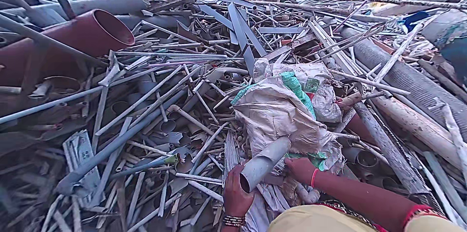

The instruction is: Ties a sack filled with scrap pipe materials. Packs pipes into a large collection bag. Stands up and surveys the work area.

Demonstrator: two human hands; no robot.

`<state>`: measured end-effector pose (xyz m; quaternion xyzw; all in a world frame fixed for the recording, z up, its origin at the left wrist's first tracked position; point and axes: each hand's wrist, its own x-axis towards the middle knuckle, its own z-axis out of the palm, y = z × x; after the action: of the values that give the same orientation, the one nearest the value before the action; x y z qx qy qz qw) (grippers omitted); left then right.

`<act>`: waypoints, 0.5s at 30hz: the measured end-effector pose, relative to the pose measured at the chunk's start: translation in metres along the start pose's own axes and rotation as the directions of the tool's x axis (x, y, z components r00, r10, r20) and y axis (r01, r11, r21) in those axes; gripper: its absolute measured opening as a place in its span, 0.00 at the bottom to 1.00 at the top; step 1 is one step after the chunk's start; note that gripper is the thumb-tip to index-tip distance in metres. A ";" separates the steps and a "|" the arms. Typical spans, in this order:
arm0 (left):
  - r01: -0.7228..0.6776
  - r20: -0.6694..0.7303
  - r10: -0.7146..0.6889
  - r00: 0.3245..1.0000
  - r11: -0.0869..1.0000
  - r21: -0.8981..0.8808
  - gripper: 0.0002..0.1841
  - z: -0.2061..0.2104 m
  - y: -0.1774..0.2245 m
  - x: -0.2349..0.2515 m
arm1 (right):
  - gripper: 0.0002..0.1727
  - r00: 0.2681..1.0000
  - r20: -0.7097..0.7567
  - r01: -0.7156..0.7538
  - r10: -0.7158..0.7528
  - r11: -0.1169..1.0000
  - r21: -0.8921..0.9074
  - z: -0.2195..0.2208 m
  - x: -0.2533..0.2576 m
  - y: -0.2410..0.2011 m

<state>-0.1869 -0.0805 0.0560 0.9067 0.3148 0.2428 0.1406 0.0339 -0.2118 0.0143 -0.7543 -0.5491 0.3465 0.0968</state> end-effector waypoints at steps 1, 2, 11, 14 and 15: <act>-0.025 -0.029 0.026 0.999 0.999 0.033 0.45 -0.007 0.001 -0.003 | 0.22 0.998 -0.009 0.057 -0.057 0.998 -0.001 -0.003 -0.001 -0.010; -0.042 -0.047 0.045 0.998 0.998 0.056 0.44 -0.015 0.003 -0.005 | 0.21 0.994 -0.033 0.104 -0.103 0.995 0.002 -0.006 -0.002 -0.019; -0.151 -0.186 0.188 0.964 0.968 0.198 0.40 -0.106 0.024 0.010 | 0.22 0.991 -0.130 0.041 -0.028 0.994 0.102 -0.064 0.009 -0.049; 0.006 0.022 -0.009 1.000 0.989 0.150 0.44 -0.047 0.022 0.064 | 0.23 0.985 -0.170 -0.011 0.028 0.995 0.100 -0.072 0.023 -0.041; 0.131 0.228 -0.176 0.958 0.971 0.198 0.47 -0.028 0.023 0.084 | 0.23 0.985 -0.164 -0.043 0.059 0.994 0.098 -0.073 0.029 -0.039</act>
<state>-0.1324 -0.0415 0.1189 0.9113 0.3857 0.0883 0.1136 0.0547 -0.1544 0.0765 -0.7890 -0.5026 0.3102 0.1690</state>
